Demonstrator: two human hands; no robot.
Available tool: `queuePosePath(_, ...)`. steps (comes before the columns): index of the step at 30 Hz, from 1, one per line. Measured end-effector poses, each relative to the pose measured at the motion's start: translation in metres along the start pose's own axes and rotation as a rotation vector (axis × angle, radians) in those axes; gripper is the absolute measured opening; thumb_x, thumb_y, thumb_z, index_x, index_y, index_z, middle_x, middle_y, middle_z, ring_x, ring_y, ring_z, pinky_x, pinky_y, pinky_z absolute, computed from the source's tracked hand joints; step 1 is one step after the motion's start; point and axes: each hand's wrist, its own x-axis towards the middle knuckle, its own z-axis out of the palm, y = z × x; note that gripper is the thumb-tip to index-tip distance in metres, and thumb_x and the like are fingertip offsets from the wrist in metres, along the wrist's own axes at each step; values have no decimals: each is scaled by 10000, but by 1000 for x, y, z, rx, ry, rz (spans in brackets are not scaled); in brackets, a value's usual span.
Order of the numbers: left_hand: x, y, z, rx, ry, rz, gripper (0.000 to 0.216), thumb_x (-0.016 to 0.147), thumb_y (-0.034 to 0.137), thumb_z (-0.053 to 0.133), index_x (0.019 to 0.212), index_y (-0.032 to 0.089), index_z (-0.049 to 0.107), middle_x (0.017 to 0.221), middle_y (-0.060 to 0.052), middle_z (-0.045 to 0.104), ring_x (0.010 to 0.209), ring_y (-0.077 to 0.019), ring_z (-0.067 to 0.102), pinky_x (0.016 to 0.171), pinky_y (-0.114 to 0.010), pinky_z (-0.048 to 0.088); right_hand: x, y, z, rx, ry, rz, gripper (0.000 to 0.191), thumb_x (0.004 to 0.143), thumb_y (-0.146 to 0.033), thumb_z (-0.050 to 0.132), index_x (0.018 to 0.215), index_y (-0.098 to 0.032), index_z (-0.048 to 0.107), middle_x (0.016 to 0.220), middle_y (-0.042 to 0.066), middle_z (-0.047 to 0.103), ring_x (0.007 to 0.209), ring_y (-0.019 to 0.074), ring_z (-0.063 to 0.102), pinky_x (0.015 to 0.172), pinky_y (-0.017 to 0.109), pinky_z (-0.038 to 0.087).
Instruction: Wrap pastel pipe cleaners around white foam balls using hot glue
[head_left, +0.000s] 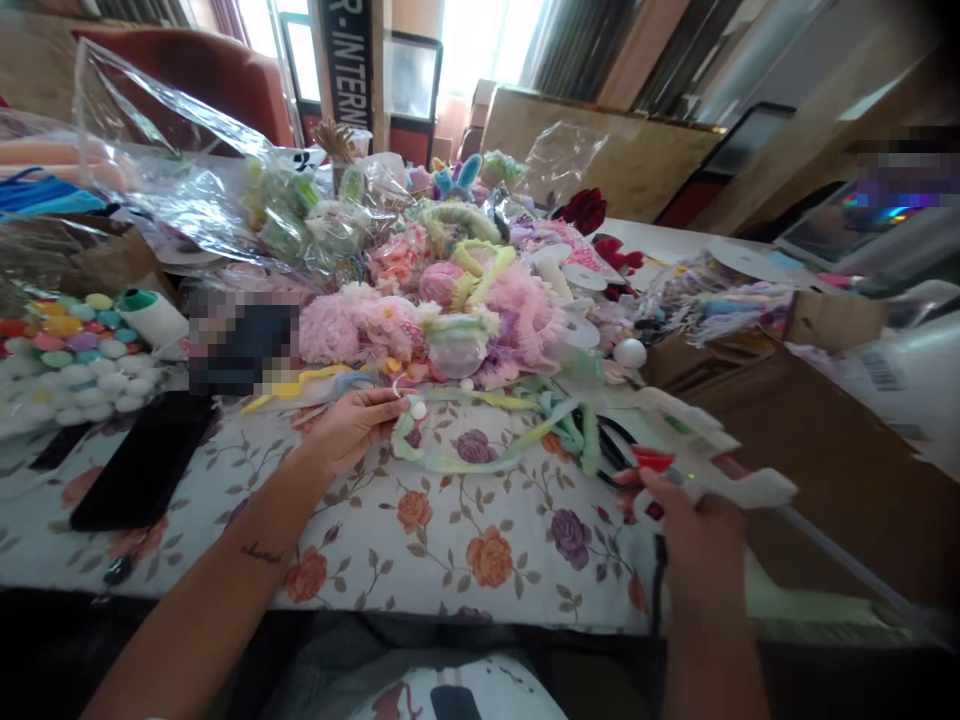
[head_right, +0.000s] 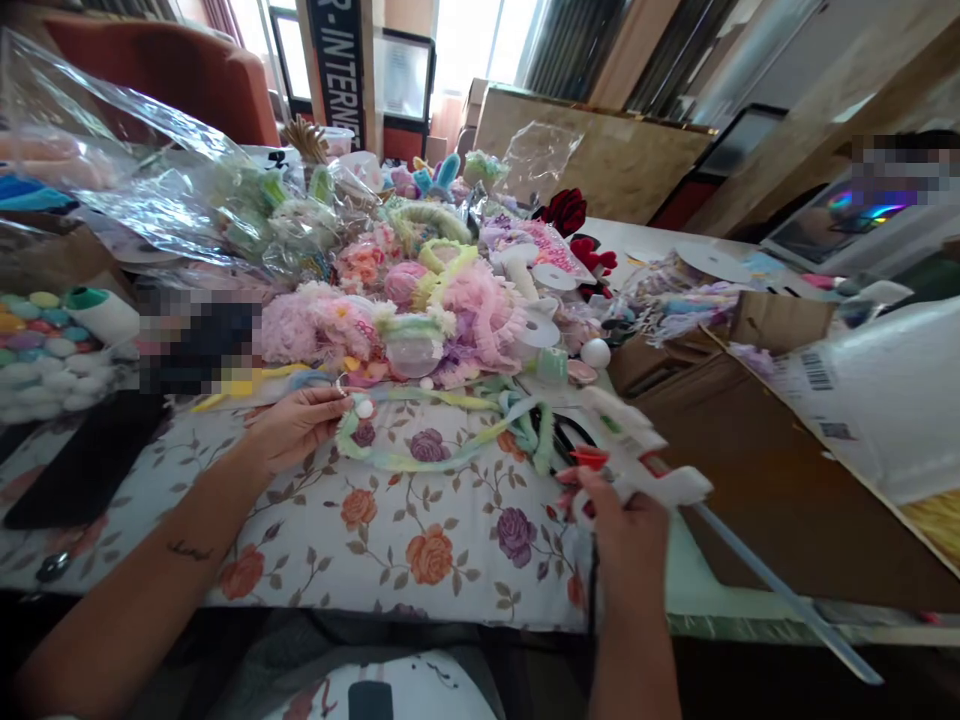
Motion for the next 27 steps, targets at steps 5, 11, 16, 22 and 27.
queuePosePath(5, 0, -1, -1, 20, -21, 42, 229, 589, 227, 866, 782, 130, 791, 696, -73, 724, 589, -108, 606, 564, -184, 500, -77, -24, 67, 179, -496, 276, 352, 684, -452, 732, 886, -165, 708, 534, 3, 617, 467, 149, 556, 431, 258, 454)
queuePosePath(11, 0, 0, -2, 53, -2, 64, 209, 592, 262, 865, 717, 122, 773, 679, -62, 701, 584, -100, 589, 562, -181, 482, -98, -25, 94, 171, -680, 457, 426, 715, -544, 699, 927, -180, 640, 497, -42, 554, 317, 92, 416, 280, 204, 330)
queuePosePath(16, -1, 1, -1, 80, 15, 37, 257, 584, 288, 869, 756, 115, 786, 696, -73, 704, 578, -104, 577, 551, -193, 474, -101, -20, 93, 132, -684, 400, 420, 721, -583, 691, 809, -179, 619, 460, -33, 532, 332, 75, 382, 299, 188, 290)
queuePosePath(22, -3, 0, 2, 89, 14, 24, 327, 554, 302, 883, 819, 130, 798, 684, -58, 704, 568, -97, 571, 544, -197, 459, -104, -19, 96, 77, -649, 408, 427, 728, -605, 677, 790, -187, 612, 460, -23, 544, 331, 92, 387, 292, 207, 290)
queuePosePath(27, -4, 0, 2, 91, 12, 28, 333, 555, 318, 878, 825, 139, 802, 691, -62, 711, 576, -107, 579, 547, -204, 465, -104, -20, 97, 79, -636, 405, 392, 733, -583, 673, 771, -199, 601, 455, -32, 537, 327, 91, 381, 282, 204, 288)
